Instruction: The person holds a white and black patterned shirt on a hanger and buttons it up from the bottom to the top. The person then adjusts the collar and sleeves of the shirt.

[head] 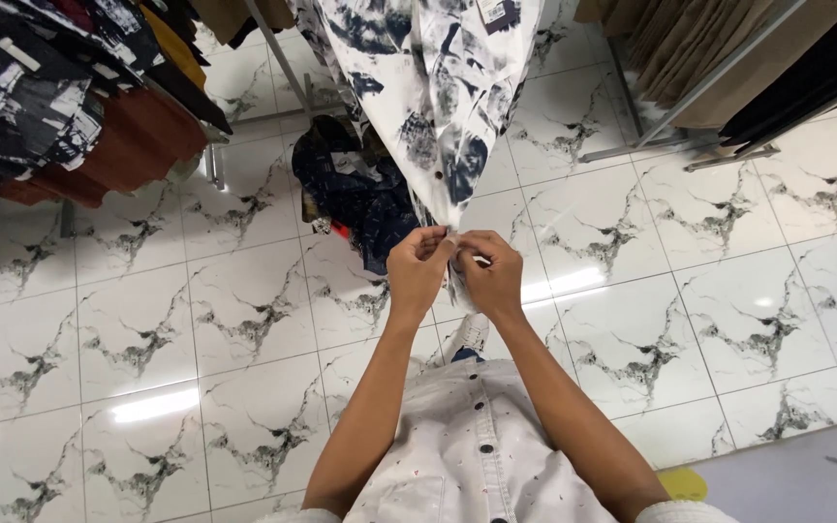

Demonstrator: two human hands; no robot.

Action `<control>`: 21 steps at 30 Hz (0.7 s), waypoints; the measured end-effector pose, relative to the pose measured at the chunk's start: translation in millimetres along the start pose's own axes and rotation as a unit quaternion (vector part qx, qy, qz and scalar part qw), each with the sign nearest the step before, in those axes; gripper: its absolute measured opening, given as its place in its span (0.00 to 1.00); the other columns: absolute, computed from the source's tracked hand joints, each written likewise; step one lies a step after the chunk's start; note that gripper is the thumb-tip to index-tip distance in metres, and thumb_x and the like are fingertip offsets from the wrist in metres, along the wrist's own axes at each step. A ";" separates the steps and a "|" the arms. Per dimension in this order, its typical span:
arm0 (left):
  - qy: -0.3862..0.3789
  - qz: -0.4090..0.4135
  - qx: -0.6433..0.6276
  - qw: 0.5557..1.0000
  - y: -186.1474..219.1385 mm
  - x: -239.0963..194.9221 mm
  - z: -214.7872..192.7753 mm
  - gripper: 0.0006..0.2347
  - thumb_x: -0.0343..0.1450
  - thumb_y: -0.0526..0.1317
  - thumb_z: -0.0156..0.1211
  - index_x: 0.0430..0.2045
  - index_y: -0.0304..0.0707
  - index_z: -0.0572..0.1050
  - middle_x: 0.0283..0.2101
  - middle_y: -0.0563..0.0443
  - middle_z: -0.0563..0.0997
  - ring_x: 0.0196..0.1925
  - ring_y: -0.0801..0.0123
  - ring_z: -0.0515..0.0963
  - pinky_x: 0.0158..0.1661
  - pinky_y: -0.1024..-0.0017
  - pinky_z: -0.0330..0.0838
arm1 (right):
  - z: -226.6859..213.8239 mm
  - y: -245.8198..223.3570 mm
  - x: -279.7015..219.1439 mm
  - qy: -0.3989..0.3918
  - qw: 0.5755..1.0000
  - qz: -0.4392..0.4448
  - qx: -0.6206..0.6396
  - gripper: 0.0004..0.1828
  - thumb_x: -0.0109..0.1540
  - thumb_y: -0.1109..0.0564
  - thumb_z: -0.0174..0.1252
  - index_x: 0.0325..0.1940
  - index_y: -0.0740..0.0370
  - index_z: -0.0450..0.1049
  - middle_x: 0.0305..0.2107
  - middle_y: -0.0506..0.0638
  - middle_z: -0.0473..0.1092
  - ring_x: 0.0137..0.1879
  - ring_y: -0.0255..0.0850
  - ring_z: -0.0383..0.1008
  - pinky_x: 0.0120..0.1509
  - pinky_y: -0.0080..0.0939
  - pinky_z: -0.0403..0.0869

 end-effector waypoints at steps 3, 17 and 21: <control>-0.005 -0.018 -0.011 1.000 -4.0 5.4 1.7 0.12 0.66 0.42 0.70 0.38 0.37 0.84 0.32 0.48 0.85 0.35 0.71 0.84 0.39 0.71 0.78 | -2.8 -15.6 -1.4 -0.014 1.000 0.011 0.026 0.10 0.58 0.66 0.60 0.39 0.58 0.85 0.39 0.56 0.80 0.43 0.47 0.82 0.43 0.42 0.81; 0.009 -0.029 -0.105 0.994 -24.5 13.3 3.4 0.09 0.70 0.38 0.67 0.40 0.34 0.84 0.30 0.47 0.82 0.35 0.74 0.79 0.41 0.69 0.77 | -1.0 -24.0 -2.6 -0.005 0.997 0.023 0.075 0.10 0.58 0.66 0.65 0.42 0.60 0.83 0.33 0.55 0.80 0.42 0.40 0.81 0.43 0.38 0.81; 0.027 -0.029 -0.124 0.991 -27.8 18.1 6.1 0.08 0.71 0.38 0.66 0.40 0.34 0.84 0.31 0.48 0.83 0.37 0.74 0.76 0.42 0.70 0.75 | -3.3 -32.7 6.1 -0.023 0.996 0.028 0.084 0.08 0.61 0.64 0.65 0.43 0.55 0.84 0.31 0.50 0.80 0.39 0.33 0.79 0.41 0.34 0.79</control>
Point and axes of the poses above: each hand's wrist, its own x-axis towards the middle knuckle, its own z-axis out of the palm, y = z × x, the point moved 2 cm from there along x, towards the middle knuckle
